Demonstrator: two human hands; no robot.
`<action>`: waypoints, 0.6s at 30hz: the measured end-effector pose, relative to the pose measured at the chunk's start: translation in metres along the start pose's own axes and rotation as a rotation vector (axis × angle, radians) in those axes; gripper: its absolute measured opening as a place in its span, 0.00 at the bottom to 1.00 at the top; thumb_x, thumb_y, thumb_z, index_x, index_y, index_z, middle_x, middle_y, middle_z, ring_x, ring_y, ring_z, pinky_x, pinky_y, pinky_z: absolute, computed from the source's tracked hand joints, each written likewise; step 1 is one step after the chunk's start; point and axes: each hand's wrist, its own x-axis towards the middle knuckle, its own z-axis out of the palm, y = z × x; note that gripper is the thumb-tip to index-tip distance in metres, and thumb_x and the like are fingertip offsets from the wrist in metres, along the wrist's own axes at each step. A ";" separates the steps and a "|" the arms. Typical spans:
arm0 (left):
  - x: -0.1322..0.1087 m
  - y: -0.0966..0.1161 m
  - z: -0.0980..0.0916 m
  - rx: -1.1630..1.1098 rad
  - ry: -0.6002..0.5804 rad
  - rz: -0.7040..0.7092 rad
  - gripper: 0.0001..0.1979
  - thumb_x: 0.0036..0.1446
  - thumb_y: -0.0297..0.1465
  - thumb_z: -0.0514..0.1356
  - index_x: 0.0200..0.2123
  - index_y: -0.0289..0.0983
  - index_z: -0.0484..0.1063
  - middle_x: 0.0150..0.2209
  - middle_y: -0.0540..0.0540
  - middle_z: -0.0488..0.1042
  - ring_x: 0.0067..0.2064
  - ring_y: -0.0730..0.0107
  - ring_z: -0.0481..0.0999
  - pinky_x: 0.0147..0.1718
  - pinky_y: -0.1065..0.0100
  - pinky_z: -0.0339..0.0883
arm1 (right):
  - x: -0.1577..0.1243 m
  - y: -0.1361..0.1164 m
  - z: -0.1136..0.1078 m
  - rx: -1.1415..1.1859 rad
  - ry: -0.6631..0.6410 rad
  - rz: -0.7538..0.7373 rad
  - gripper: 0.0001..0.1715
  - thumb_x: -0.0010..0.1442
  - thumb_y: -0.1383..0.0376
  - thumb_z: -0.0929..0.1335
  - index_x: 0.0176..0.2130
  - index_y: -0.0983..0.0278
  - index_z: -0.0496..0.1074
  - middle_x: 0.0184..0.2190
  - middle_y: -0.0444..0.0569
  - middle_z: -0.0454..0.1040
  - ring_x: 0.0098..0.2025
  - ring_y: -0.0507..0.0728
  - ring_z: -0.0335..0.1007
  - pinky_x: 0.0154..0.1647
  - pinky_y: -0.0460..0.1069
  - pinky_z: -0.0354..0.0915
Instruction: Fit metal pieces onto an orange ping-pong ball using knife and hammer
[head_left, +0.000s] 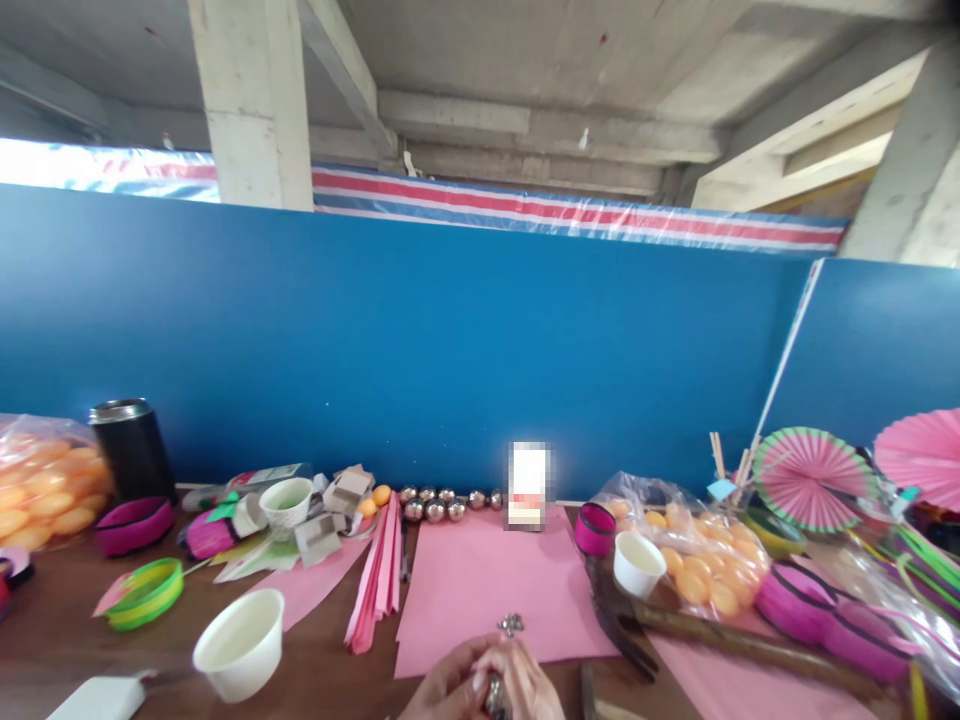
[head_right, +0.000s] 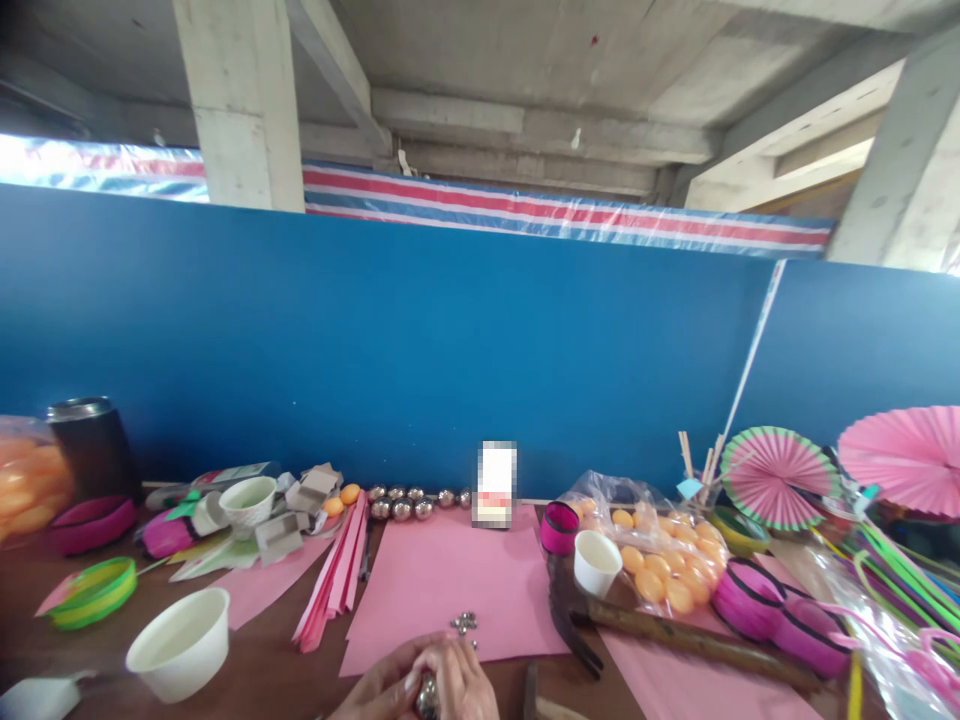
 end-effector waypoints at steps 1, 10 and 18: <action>0.001 -0.003 -0.003 0.007 0.001 -0.001 0.21 0.45 0.36 0.61 0.44 0.40 0.69 0.30 0.45 0.71 0.24 0.76 0.66 0.32 0.68 0.59 | 0.000 0.000 0.000 0.001 -0.011 -0.006 0.13 0.54 0.55 0.60 0.34 0.62 0.61 0.26 0.46 0.68 0.28 0.53 0.65 0.31 0.46 0.63; -0.001 0.006 0.003 0.072 -0.022 0.029 0.21 0.45 0.36 0.61 0.44 0.38 0.69 0.37 0.41 0.71 0.33 0.69 0.69 0.38 0.65 0.58 | -0.002 0.001 0.001 0.051 -0.025 0.007 0.18 0.56 0.51 0.56 0.33 0.61 0.61 0.26 0.46 0.67 0.29 0.54 0.64 0.32 0.48 0.61; -0.001 0.005 0.008 -0.027 -0.037 0.038 0.18 0.44 0.34 0.61 0.42 0.38 0.71 0.38 0.42 0.72 0.39 0.66 0.70 0.39 0.66 0.56 | 0.001 -0.003 -0.003 0.215 -0.021 0.109 0.24 0.56 0.47 0.52 0.32 0.61 0.62 0.25 0.46 0.67 0.27 0.53 0.64 0.29 0.46 0.62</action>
